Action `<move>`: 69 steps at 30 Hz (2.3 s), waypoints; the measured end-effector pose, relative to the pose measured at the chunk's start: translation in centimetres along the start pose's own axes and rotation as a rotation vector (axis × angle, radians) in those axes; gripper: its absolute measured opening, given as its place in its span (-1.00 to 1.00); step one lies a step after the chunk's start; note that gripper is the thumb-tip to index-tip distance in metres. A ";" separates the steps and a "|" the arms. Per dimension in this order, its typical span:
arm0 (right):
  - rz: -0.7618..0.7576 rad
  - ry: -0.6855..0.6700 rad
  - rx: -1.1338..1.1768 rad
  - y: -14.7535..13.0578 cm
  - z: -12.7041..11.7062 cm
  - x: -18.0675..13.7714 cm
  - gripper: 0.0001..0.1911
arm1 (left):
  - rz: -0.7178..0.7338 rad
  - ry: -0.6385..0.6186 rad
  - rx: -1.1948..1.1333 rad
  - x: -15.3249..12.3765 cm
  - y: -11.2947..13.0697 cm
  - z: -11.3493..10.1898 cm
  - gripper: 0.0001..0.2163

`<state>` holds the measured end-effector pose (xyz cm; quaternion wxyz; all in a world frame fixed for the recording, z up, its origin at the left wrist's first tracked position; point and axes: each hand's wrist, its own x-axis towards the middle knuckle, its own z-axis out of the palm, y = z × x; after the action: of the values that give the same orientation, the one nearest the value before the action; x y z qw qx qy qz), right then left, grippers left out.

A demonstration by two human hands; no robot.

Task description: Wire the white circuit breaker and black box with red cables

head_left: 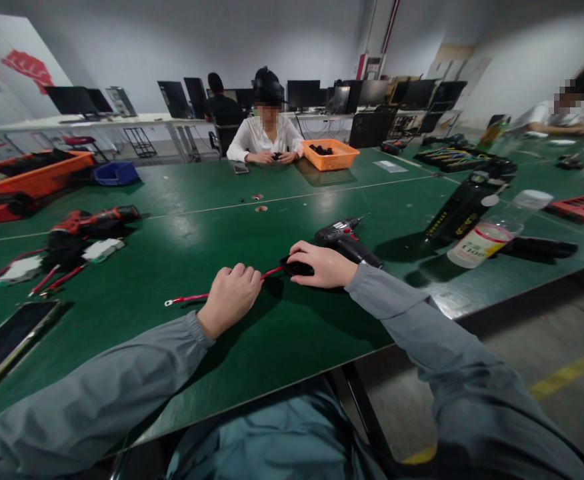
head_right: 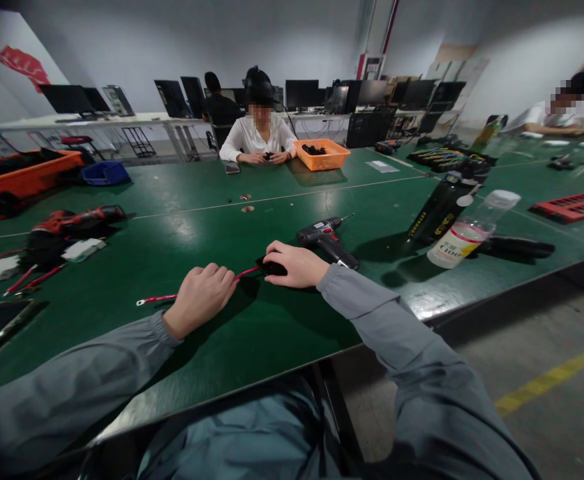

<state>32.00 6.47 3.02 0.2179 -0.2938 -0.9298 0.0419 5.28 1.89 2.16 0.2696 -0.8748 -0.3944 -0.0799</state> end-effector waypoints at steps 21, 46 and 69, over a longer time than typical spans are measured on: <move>1.010 -0.376 -0.213 8.4 -5.0 -3.8 -0.30 | -0.003 -0.007 0.002 0.0 -0.1 0.3 -0.82; 0.854 0.455 1.603 -5.5 -12.2 -0.1 -0.76 | -0.062 -0.041 -0.135 0.1 -0.1 0.7 -0.81; 1.045 0.160 1.815 -12.7 -12.3 0.1 -0.64 | -0.057 -0.019 -0.095 -0.1 0.0 0.5 -0.78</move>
<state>30.50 -4.56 16.75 0.3720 -0.3867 -0.2900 0.7925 5.12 2.08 1.70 0.2218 -0.8757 -0.4176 -0.0977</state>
